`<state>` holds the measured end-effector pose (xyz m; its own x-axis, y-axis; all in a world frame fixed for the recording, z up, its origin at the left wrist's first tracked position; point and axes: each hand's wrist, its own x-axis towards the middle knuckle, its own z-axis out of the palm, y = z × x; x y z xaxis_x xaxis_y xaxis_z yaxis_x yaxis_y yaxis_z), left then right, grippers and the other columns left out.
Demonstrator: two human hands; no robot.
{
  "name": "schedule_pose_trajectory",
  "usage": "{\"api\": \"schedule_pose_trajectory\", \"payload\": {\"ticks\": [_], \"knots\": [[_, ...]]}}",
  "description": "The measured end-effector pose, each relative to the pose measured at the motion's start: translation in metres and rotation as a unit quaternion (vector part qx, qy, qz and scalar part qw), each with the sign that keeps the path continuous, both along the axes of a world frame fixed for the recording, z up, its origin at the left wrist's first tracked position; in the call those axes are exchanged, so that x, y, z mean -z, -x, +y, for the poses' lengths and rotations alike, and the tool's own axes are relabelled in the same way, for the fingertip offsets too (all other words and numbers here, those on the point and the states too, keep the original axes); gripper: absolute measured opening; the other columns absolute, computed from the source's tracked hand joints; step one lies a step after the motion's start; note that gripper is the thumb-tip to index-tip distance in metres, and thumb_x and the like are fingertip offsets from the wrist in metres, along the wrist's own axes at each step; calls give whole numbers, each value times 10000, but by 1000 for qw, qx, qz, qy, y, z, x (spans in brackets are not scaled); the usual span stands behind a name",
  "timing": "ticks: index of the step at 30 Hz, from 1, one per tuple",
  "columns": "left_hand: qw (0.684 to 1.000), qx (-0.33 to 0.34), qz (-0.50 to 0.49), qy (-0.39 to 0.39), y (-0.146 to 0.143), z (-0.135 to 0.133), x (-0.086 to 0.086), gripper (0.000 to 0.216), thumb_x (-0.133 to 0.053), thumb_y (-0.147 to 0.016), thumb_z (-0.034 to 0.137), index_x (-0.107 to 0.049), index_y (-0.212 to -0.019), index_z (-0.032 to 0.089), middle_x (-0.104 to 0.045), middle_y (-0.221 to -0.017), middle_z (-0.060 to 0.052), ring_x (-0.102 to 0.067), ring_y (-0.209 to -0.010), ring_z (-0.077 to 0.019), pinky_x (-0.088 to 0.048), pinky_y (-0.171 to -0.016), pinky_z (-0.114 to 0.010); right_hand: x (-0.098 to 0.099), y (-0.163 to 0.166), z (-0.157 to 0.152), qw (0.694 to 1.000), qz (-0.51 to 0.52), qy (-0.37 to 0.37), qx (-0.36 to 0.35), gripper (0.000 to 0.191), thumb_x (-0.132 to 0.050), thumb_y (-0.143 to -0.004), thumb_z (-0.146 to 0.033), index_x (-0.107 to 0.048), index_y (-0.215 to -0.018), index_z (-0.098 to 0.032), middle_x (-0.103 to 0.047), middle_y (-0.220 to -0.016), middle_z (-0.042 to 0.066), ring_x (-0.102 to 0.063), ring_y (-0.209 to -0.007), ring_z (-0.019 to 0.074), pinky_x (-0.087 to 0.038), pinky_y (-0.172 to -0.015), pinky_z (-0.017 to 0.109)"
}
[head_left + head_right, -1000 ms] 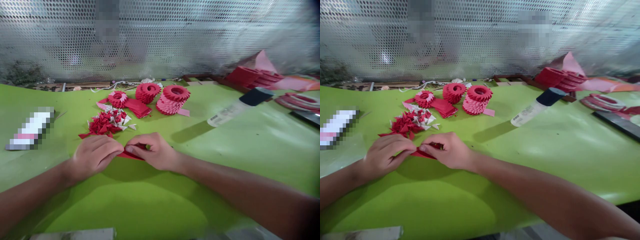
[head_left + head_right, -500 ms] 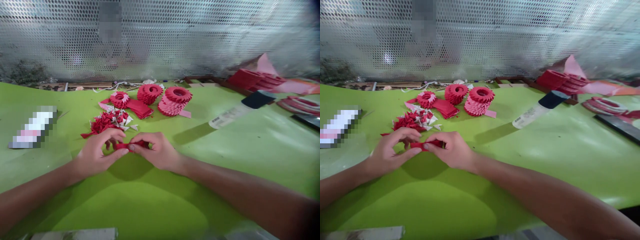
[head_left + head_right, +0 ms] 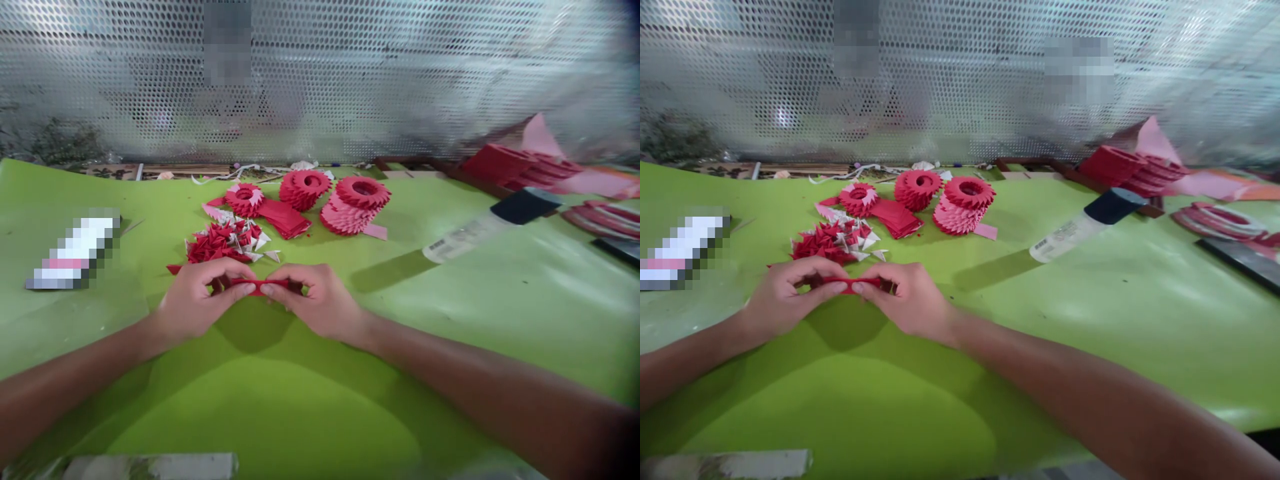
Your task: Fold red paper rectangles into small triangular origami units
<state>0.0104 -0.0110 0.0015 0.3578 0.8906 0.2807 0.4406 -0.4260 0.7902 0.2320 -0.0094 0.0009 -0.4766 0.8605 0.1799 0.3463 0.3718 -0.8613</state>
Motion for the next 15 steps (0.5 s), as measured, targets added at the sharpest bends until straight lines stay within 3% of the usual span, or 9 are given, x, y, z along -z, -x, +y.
{"api": "schedule_pose_trajectory", "payload": {"ticks": [15], "knots": [[995,-67,10,70,4,-2,-1,222,-751,-810,446,-828,-907,261,-809,-856,-24,-687,-614,-164,-521,-548,-243,1,2,1,995,-3,100,29,260,-651,-925,-400,-750,-850,-171,-733,-738,32,-565,-511,92,-382,-419,198]]}}
